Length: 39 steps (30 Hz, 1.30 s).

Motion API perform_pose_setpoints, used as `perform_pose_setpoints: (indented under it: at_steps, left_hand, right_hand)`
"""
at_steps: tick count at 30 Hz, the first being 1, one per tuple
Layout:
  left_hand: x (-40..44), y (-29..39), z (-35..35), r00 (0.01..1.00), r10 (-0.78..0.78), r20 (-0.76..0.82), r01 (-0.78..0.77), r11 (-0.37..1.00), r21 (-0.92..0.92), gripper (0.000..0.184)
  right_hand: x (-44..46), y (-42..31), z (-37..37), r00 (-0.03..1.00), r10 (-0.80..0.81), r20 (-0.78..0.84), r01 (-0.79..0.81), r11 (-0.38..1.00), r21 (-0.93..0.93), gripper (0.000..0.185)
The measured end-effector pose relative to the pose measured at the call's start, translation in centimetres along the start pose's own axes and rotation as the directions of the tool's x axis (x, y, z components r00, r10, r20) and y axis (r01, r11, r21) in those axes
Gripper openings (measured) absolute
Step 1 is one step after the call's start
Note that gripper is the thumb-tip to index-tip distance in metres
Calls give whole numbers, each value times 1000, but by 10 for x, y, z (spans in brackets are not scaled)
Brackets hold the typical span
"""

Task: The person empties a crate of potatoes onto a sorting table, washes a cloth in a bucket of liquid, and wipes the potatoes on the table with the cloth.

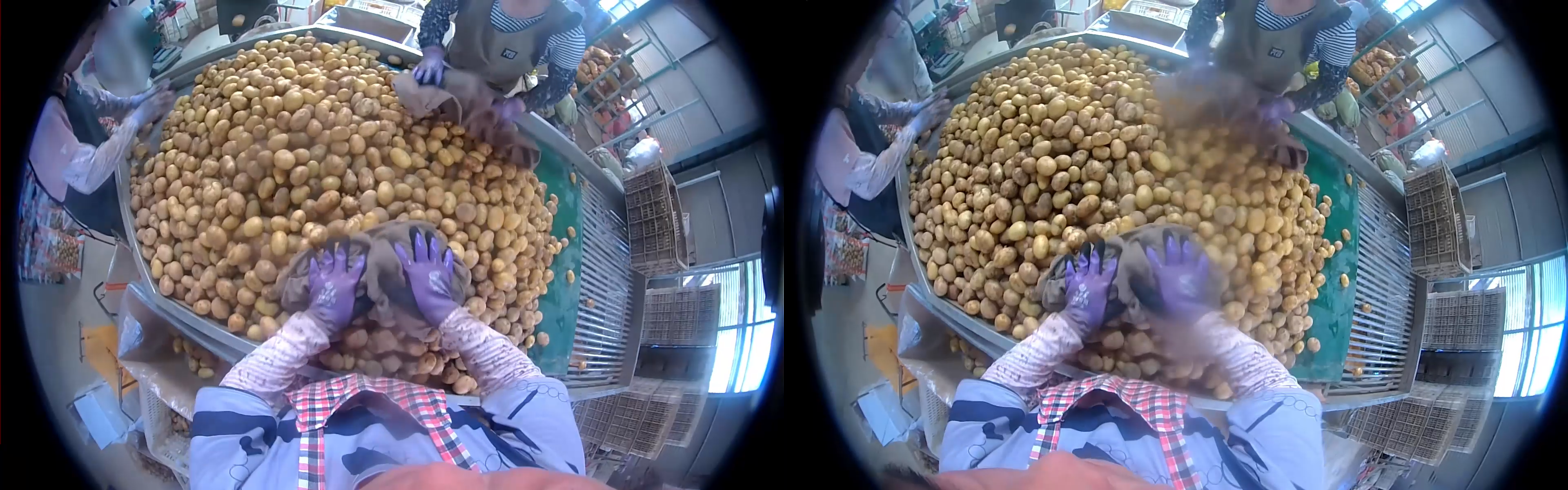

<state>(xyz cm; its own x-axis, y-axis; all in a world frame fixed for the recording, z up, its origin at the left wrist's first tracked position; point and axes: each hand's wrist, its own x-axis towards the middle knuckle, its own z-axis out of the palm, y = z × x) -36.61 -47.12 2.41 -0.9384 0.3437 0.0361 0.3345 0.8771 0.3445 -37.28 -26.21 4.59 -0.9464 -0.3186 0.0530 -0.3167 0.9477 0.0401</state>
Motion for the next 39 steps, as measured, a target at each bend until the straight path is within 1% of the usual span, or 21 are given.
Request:
perform_pose_setpoints:
  at_steps: [2,4,8,11,12,14,16,18,19,20,21,22,26,28,30,31,34,35,36,37,39]
  left_hand:
    - [28,-2,2,999,-22,-50,20,999,-38,60]
    - [60,-16,2,989,-23,-147,34,996,77,59]
    - [101,-55,2,989,-82,-126,97,988,118,60]
    - [84,-50,16,985,-113,-132,125,989,84,49]
    - [64,-33,-9,993,-111,-32,112,993,37,44]
    - [24,-27,3,997,-83,-6,82,995,-54,44]
    - [-16,-30,31,995,37,-88,-29,995,95,47]
    - [-23,-25,39,987,-28,-161,24,999,-29,48]
    - [-17,-26,29,997,-39,-61,34,996,-84,46]
    - [3,-32,16,999,-39,32,43,990,-133,46]
    - [24,-48,27,999,-40,-20,36,987,-156,50]
    - [40,-61,41,998,15,-53,-13,999,48,53]
    - [78,-55,24,992,-77,-97,82,996,40,55]
    - [60,-46,9,995,-58,-79,60,998,23,56]
    - [26,-59,31,969,52,-243,-66,996,-53,51]
    - [9,-50,13,958,90,-272,-125,985,-115,48]
    - [-12,-42,-4,967,111,-230,-207,866,-455,43]
    - [-3,-46,0,964,33,-264,-185,796,-577,40]
    - [6,-49,2,959,29,-282,-191,801,-567,35]
    - [15,-34,-21,954,24,-300,-196,807,-557,30]
    - [34,14,-81,860,147,-488,-366,844,-391,37]
  right_hand:
    - [45,-8,-12,993,87,79,-91,994,58,63]
    - [101,-6,12,997,74,-22,-74,997,7,48]
    - [165,-16,37,968,167,-185,-161,986,47,37]
    - [136,-22,12,986,137,-93,-115,972,206,34]
    - [116,-18,33,984,73,-163,-40,980,193,32]
    - [63,-25,-4,999,-47,-22,49,991,122,33]
    - [25,-21,21,983,-156,-93,163,984,68,33]
    - [3,-19,45,949,-244,-198,250,968,6,32]
    - [25,-24,56,930,-266,-253,267,963,-29,36]
    - [47,-29,40,966,-201,-162,207,978,20,37]
    - [73,-34,23,988,-133,-81,138,989,59,38]
    - [94,-28,53,971,-121,-206,124,992,-1,38]
    - [121,-33,39,954,16,-300,15,995,101,33]
    - [95,-41,34,982,27,-186,-4,993,121,31]
    - [56,-40,29,977,-53,-208,87,984,156,29]
    - [37,-37,10,994,-66,-83,81,976,202,29]
    - [-4,-10,-8,985,-126,-121,171,836,522,25]
    - [-7,7,-8,997,1,-74,64,485,872,23]
    - [-7,24,-10,996,88,21,-21,2,1000,22]
    - [-13,29,-49,976,175,-126,76,263,962,23]
    - [-19,57,-94,910,246,-334,170,514,841,37]
